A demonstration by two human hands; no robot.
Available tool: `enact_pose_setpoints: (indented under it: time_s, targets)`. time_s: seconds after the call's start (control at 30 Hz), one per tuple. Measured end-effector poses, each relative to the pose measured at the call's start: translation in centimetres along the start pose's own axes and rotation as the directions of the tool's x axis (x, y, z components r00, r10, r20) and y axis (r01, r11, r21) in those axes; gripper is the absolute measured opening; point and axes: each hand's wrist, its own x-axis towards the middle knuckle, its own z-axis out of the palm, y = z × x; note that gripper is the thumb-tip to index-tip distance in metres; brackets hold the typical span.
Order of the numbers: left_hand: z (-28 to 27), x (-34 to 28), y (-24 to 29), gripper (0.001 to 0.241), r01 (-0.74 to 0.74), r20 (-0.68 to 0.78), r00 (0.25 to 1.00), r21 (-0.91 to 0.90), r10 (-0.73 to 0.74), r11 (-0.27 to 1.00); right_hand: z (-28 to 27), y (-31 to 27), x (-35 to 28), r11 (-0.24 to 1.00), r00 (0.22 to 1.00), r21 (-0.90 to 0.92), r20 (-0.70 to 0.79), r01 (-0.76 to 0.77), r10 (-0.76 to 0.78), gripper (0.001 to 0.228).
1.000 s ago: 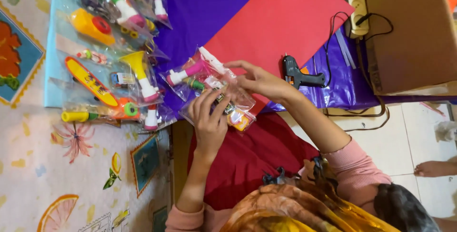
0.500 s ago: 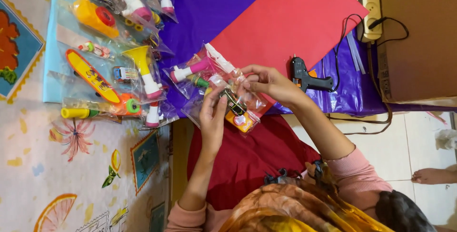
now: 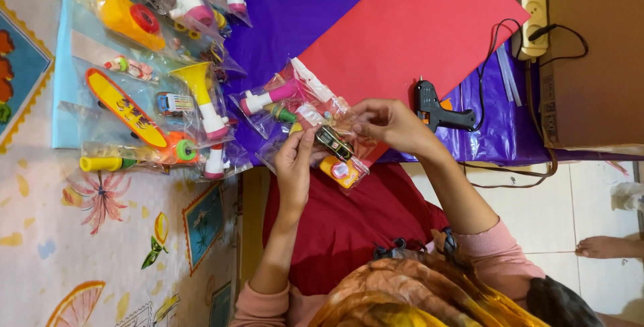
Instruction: Organizing and attaching small toy packages onto a red display board using a hot glue gun.
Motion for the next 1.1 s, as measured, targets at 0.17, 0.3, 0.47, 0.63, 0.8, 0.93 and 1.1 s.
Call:
enact_pose_setpoints:
  time_s: [0.17, 0.3, 0.47, 0.63, 0.8, 0.93, 1.1]
  targets:
    - [0.4, -0.7, 0.4, 0.022, -0.15, -0.052, 0.982, 0.358, 0.181, 0.921, -0.9, 2.0, -0.4, 0.999, 0.995, 0.021, 0.097, 0.024, -0.026, 0.059]
    - [0.1, -1.3, -0.2, 0.02, -0.226, -0.034, 0.958, 0.522, 0.285, 0.823, -0.2, 3.0, -0.3, 0.998, 0.994, 0.047, 0.102, 0.031, -0.036, 0.078]
    - [0.7, -1.5, 0.6, 0.016, -0.265, -0.039, 0.942, 0.519, 0.333, 0.812, 0.6, 3.3, -0.3, 0.995, 0.994, -0.043, 0.066, 0.085, -0.082, 0.053]
    - [1.1, -1.8, 1.4, 0.015, -0.299, -0.039, 0.931, 0.494, 0.364, 0.817, 1.1, 2.7, -0.1, 0.99, 0.989, 0.003, 0.019, 0.144, -0.144, 0.048]
    - [-0.8, -0.3, 1.1, 0.019, -0.504, 0.095, 0.809, 0.619, 0.58, 0.603, 0.7, 2.5, -0.6, 0.992, 0.992, 0.041, -0.031, 0.12, -0.119, 0.054]
    - [-2.4, 0.1, 1.3, 0.024, -0.466, 0.067, 0.776, 0.732, 0.627, 0.498, 0.7, 1.2, -1.0, 0.999, 0.992, 0.0, -0.12, 0.048, -0.048, 0.051]
    - [-3.3, 0.2, 0.5, 0.056, -0.218, 0.038, 0.92, 0.876, 0.39, 0.43, 0.8, 0.4, -1.4, 0.999, 0.981, -0.048, -0.193, -0.01, 0.0, 0.034]
